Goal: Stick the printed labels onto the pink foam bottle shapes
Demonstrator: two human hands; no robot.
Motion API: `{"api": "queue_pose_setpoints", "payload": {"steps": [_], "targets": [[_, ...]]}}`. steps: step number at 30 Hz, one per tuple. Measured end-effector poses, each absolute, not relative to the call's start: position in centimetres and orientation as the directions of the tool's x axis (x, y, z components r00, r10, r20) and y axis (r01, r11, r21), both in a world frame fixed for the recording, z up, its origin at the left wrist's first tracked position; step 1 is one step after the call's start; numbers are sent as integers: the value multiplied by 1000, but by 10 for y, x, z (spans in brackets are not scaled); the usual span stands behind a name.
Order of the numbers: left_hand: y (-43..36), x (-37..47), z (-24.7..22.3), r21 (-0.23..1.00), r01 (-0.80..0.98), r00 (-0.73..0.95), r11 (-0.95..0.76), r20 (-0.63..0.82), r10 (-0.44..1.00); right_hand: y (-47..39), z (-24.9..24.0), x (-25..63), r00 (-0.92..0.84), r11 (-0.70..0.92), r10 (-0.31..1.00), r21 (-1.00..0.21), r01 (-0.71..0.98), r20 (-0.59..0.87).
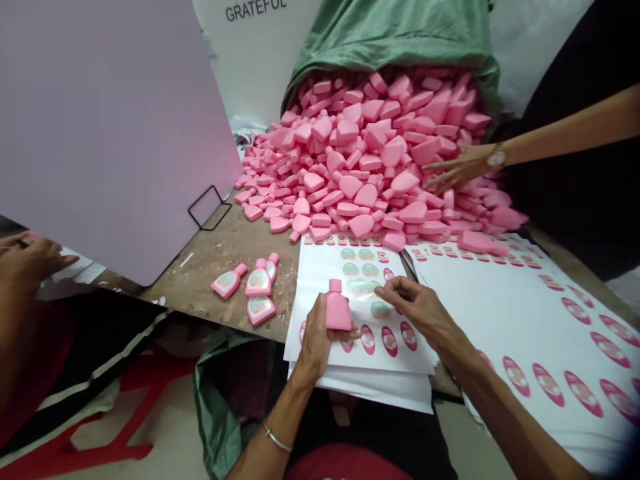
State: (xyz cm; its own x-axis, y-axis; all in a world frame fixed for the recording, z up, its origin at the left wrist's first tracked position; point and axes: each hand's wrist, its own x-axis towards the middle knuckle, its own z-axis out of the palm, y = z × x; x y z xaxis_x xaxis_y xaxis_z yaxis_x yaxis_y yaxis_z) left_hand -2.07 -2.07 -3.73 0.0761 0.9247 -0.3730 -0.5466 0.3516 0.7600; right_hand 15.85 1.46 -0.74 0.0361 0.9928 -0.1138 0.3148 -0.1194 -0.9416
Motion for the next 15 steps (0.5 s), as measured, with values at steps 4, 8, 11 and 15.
{"api": "queue_pose_setpoints", "payload": {"steps": [4, 8, 11, 15], "targets": [[-21, -23, -32, 725, -588, 71, 359, -396, 915, -4, -7, 141, 32, -24, 999, -922, 387, -12], [-23, -24, -26, 708, -603, 93, 368, -396, 914, -15, -9, 127, -6, -2, 1000, -908, 418, -5], [-24, -23, -23, 681, -638, 109, 360, -384, 917, -17, -12, 122, -2, 20, 1000, -912, 410, 21], [-23, -21, -22, 654, -671, 134, 348, -354, 925, -19, -15, 120, 16, 46, 998, -910, 411, 58]]}}
